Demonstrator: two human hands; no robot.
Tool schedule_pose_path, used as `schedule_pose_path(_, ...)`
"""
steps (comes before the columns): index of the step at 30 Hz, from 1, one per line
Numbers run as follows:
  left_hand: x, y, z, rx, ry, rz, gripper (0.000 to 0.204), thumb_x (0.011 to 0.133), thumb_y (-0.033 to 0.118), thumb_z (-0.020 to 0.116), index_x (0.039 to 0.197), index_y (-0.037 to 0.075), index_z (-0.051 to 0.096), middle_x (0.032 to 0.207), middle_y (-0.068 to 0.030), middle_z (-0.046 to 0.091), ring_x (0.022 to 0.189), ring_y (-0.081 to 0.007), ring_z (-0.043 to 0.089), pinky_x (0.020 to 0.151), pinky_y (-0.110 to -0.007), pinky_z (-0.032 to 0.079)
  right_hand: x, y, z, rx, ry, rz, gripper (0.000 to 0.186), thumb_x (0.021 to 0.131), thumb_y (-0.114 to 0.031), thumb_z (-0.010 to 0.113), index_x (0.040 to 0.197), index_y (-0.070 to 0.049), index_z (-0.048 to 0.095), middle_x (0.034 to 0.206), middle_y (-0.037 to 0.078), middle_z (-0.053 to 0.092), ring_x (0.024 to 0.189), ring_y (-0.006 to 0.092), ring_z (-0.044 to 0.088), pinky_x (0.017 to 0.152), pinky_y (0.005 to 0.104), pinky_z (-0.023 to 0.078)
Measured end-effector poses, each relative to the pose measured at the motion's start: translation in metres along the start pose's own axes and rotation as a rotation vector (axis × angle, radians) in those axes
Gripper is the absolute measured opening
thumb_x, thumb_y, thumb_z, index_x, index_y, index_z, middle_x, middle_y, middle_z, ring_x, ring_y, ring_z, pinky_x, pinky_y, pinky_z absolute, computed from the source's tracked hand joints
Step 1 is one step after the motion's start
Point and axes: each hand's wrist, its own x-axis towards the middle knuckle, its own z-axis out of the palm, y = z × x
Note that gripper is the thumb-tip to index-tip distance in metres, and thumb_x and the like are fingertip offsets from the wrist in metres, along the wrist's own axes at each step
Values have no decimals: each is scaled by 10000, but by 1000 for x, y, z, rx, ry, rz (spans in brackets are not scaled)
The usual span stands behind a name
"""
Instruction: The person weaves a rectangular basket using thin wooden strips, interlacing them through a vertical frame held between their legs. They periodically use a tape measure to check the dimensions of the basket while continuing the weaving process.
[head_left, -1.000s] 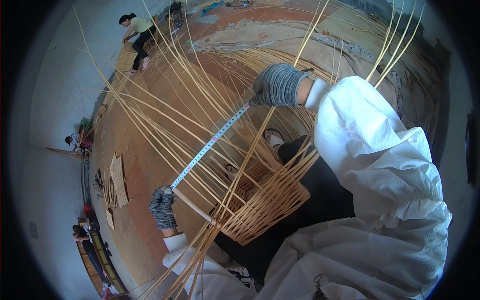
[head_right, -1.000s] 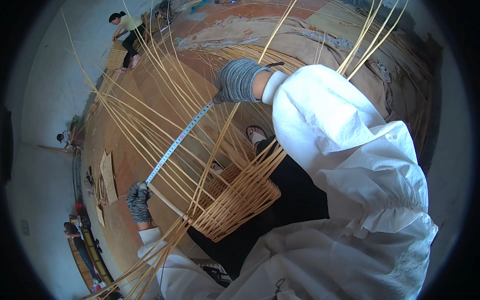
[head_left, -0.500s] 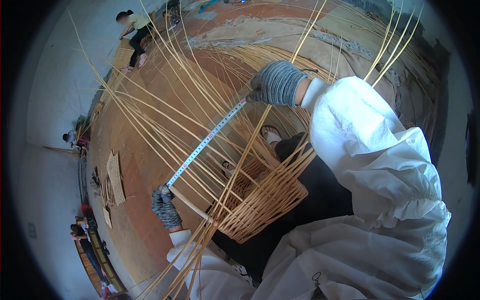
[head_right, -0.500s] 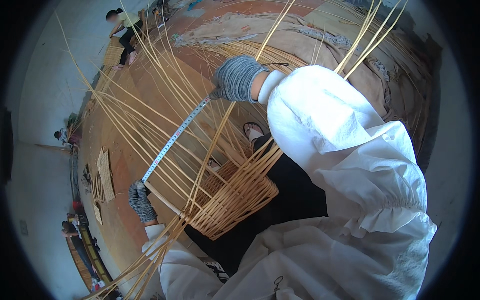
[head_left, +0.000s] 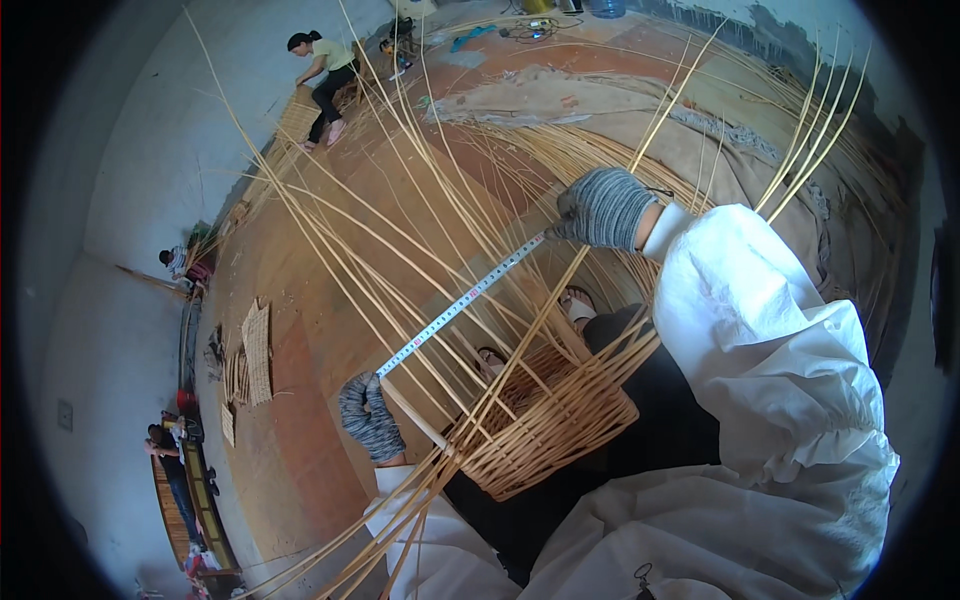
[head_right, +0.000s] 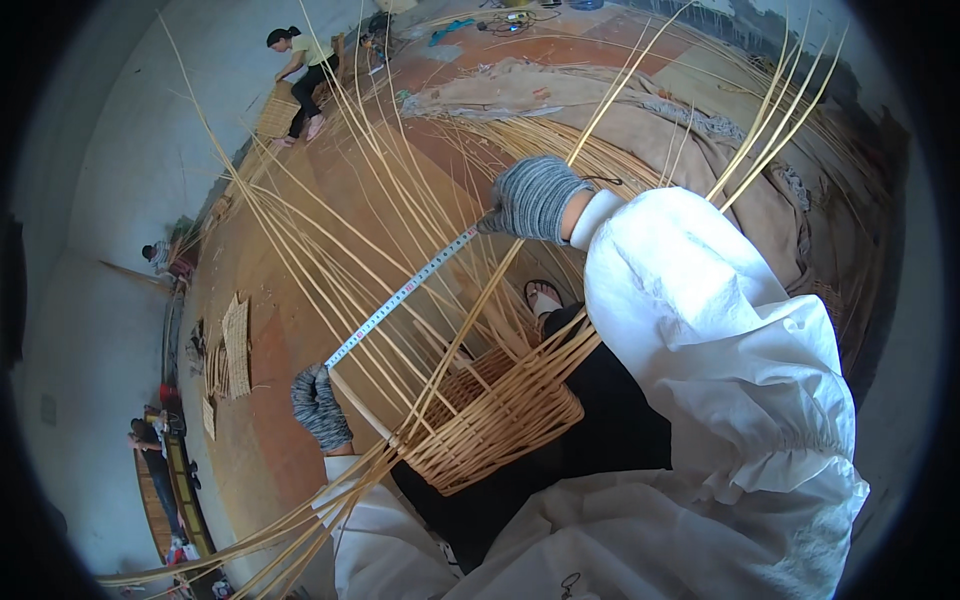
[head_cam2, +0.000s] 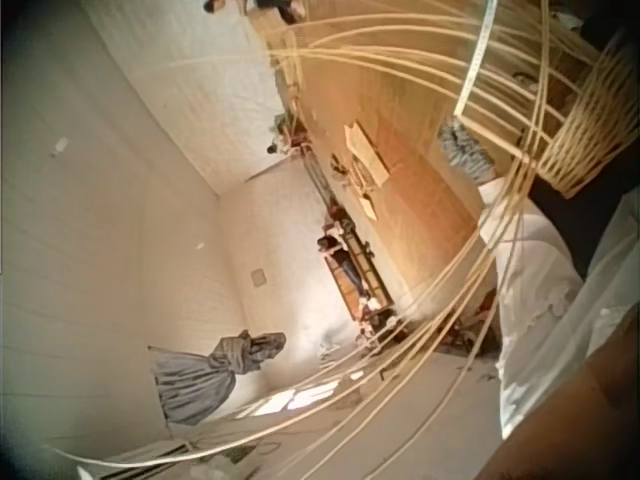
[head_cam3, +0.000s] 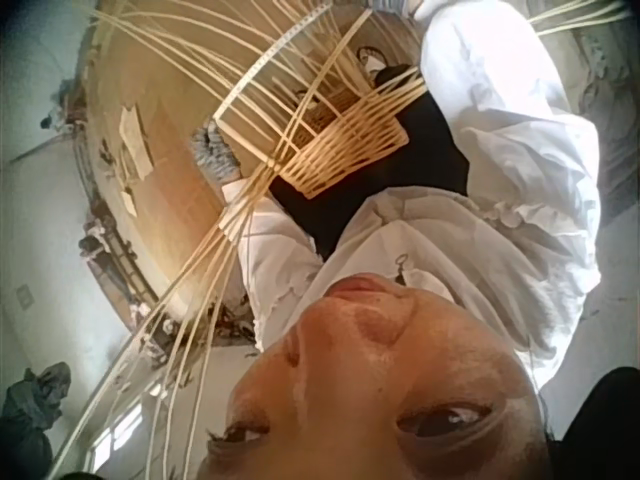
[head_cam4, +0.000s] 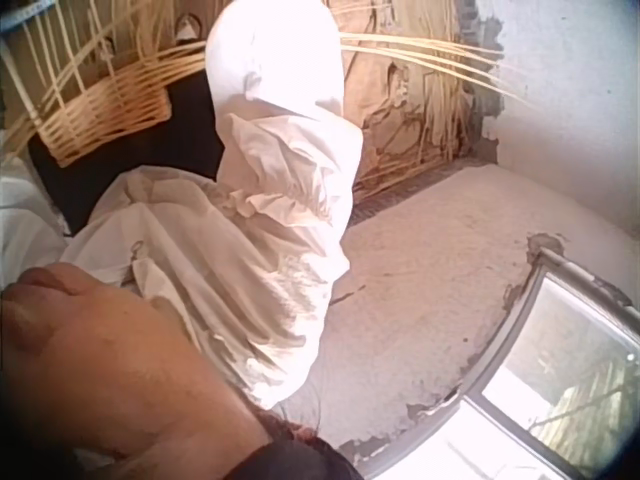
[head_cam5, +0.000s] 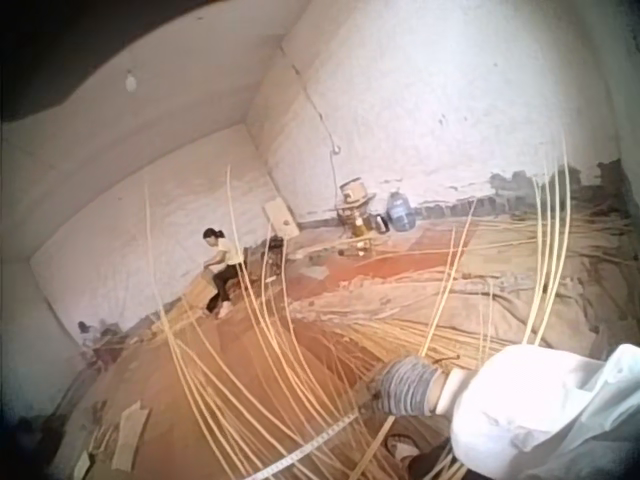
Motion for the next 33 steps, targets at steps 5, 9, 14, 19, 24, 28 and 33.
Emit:
schedule_pose_path(5,4,2,-9,-157,-83,-224,136,824,24,642,952,-24,645,908,-58,632,822,-135,556,771,-282,468,-1,-1,-2,3,-28,11,492,858,-525,500,961,-84,691,789,117,670,777,298,643,722,400,497)
schedule_pose_path(9,0,1,-8,-266,-79,-371,159,829,39,645,978,-16,648,928,-50,633,824,-116,553,740,-254,475,-1,-2,-6,7,-50,10,497,855,-531,501,958,-83,691,808,122,671,791,298,642,726,403,496)
schedule_pose_path(14,-3,-2,-4,-348,-47,-400,173,848,73,635,1002,-3,645,936,-49,624,834,-118,559,722,-239,488,-3,-2,-4,16,-6,2,499,840,-540,513,925,-84,697,792,122,666,784,299,639,716,408,494)
schedule_pose_path(19,-2,-10,-4,-455,-102,-527,238,885,148,602,1072,1,604,957,-52,616,841,-128,569,726,-252,504,0,3,5,1,69,-23,525,821,-561,524,816,-70,708,745,135,651,734,308,637,662,415,490)
schedule_pose_path(24,-5,-21,-2,-437,-89,-499,238,893,158,592,1072,2,600,972,-70,616,860,-149,581,734,-273,513,6,6,7,16,25,3,534,830,-553,525,863,-49,698,737,134,655,727,313,639,651,420,495)
schedule_pose_path(28,-8,-24,-2,-465,-53,-468,247,889,157,596,1076,-5,599,980,-80,623,864,-155,588,734,-282,520,7,6,7,28,33,-12,522,838,-541,521,885,-51,697,745,136,658,729,314,640,661,419,498)
schedule_pose_path(33,-6,-23,-4,-426,-72,-449,249,888,158,597,1071,-11,603,980,-86,626,857,-160,593,733,-290,524,5,5,8,13,20,-1,523,852,-537,505,908,-52,694,762,138,659,742,313,640,685,418,501)
